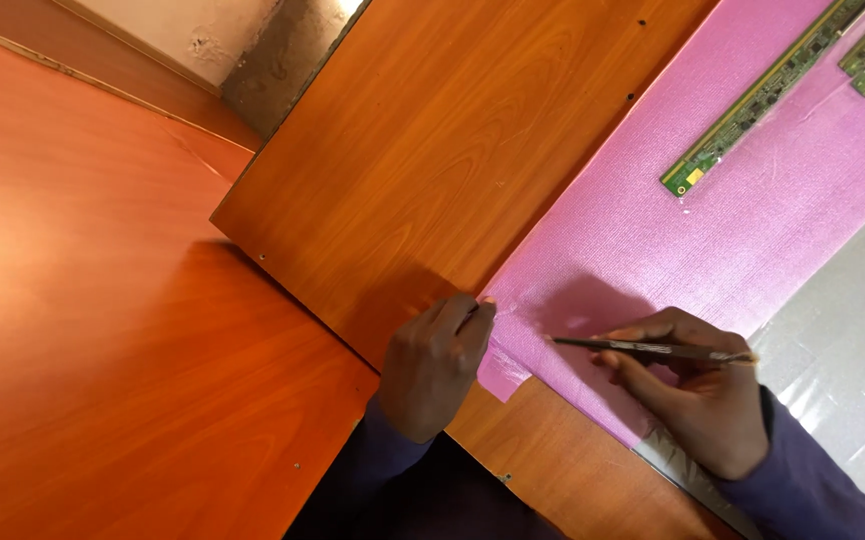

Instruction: Using tweezers to manipulate and align thin electronic strips on a foam board as part of a television repair process

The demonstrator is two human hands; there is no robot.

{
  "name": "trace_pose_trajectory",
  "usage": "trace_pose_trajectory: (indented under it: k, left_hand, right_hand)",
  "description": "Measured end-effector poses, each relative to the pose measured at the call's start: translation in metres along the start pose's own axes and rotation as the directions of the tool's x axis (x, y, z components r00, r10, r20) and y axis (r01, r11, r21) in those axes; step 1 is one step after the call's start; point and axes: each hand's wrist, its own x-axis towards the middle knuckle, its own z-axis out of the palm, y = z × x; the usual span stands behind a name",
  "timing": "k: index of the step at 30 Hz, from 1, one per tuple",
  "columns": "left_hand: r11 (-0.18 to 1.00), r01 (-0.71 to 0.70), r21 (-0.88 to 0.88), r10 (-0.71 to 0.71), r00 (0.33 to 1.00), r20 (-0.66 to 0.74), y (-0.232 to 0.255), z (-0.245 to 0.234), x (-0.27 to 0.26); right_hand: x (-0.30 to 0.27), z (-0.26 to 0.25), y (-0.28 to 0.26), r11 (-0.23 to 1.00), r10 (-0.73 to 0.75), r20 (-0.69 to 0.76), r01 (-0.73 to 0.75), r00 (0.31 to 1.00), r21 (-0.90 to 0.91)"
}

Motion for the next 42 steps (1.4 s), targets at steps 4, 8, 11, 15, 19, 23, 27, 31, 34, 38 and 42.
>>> trace_pose_trajectory:
  k: [4,8,11,15,19,23,27,31,34,38,42]
  left_hand:
    - [0.997,-0.009,0.075,0.008,1.000,0.008,0.001,0.006,0.000]
    - [1.000,0.016,0.026,-0.015,1.000,-0.012,0.000,0.008,0.005]
    - [0.992,0.041,-0.117,-0.041,0.999,0.000,-0.002,0.008,0.014]
    - [0.984,0.076,-0.161,-0.070,0.997,0.045,-0.002,0.010,0.018]
    - [0.973,0.101,-0.207,-0.083,0.992,0.093,-0.003,0.016,0.020]
    - [0.977,0.051,-0.207,-0.027,0.993,0.119,-0.006,0.017,0.017]
    - [0.969,0.103,-0.225,-0.076,0.989,0.127,-0.003,0.019,0.009]
    - [0.948,0.102,-0.302,-0.095,0.995,0.037,0.007,0.007,0.015]
    - [0.982,0.025,-0.188,-0.016,0.998,0.053,0.020,-0.004,0.016]
    - [0.966,-0.101,-0.237,0.122,0.990,0.075,0.047,-0.006,0.012]
    - [0.903,-0.341,-0.262,0.393,0.901,0.181,0.076,-0.005,0.009]
  right_hand:
    - [0.013,0.008,0.002,0.995,0.068,-0.039,-0.070,0.997,-0.065]
    - [0.023,0.007,0.005,0.990,0.107,-0.017,-0.105,0.994,0.098]
    - [0.030,0.008,0.006,0.990,0.130,-0.030,-0.128,0.991,0.060]
    - [0.032,0.006,0.008,0.977,0.108,0.009,-0.108,0.994,0.181]
    - [0.030,0.001,0.011,0.982,0.121,0.001,-0.120,0.993,0.144]
    - [0.022,-0.008,-0.001,0.975,0.155,-0.005,-0.153,0.988,0.163]
    - [-0.002,-0.037,0.002,0.961,0.115,-0.010,-0.109,0.993,0.255]
    - [-0.039,-0.076,0.013,0.964,0.119,-0.058,-0.101,0.991,0.245]
    - [-0.072,-0.099,0.026,0.965,0.227,-0.016,-0.223,0.974,0.140]
    - [-0.116,-0.101,0.048,0.962,0.270,-0.073,-0.266,0.960,0.061]
    - [-0.154,-0.086,0.063,0.968,0.240,-0.193,-0.219,0.951,0.122]
